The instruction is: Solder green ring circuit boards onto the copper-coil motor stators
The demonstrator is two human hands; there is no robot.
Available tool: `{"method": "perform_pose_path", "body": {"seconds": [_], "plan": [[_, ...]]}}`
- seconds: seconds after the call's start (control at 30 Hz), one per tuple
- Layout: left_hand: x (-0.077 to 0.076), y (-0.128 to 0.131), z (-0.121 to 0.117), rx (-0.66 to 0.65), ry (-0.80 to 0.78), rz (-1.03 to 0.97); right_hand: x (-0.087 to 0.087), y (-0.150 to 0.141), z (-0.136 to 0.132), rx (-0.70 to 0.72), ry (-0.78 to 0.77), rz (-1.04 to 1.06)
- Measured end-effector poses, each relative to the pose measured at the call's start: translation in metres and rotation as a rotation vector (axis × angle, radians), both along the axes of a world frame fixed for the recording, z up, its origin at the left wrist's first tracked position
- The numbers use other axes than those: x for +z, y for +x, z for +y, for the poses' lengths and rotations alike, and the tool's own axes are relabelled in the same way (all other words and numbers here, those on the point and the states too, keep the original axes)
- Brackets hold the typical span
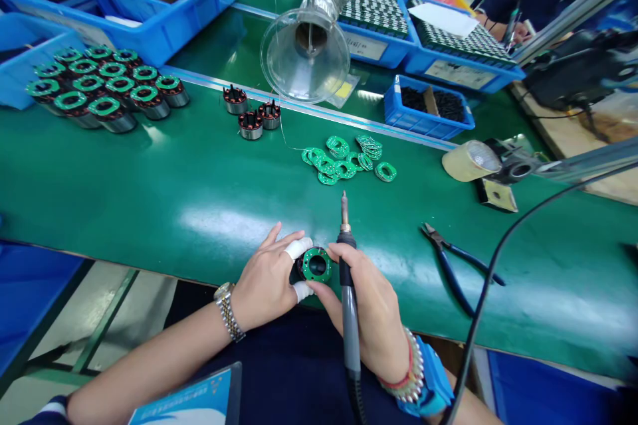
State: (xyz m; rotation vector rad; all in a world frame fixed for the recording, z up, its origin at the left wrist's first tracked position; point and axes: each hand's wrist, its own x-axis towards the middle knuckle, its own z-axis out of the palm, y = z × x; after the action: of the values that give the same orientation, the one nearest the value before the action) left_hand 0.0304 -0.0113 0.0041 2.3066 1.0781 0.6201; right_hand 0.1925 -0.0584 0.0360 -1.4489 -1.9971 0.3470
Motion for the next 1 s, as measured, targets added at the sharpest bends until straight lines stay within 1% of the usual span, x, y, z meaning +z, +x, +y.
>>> {"method": "perform_pose_path", "body": {"seconds": [0.27, 0.53, 0.7, 0.83, 1.0], "plan": [[-0.001, 0.001, 0.000, -0.001, 0.008, -0.009, -0.006, 0.006, 0.000, -0.005, -0.037, 0.035], [0.000, 0.001, -0.002, 0.002, 0.008, 0.005, -0.005, 0.003, 0.000, -0.013, 0.011, -0.003], [-0.001, 0.001, 0.000, 0.004, 0.014, 0.000, -0.004, 0.003, 0.000, -0.005, -0.003, 0.003], [-0.003, 0.000, 0.000, -0.010, 0.037, -0.020, -0.006, 0.006, 0.001, 0.025, -0.051, 0.065], [-0.006, -0.003, -0.001, -0.005, 0.086, -0.027, -0.012, 0.011, 0.001, 0.032, -0.067, 0.183]]}}
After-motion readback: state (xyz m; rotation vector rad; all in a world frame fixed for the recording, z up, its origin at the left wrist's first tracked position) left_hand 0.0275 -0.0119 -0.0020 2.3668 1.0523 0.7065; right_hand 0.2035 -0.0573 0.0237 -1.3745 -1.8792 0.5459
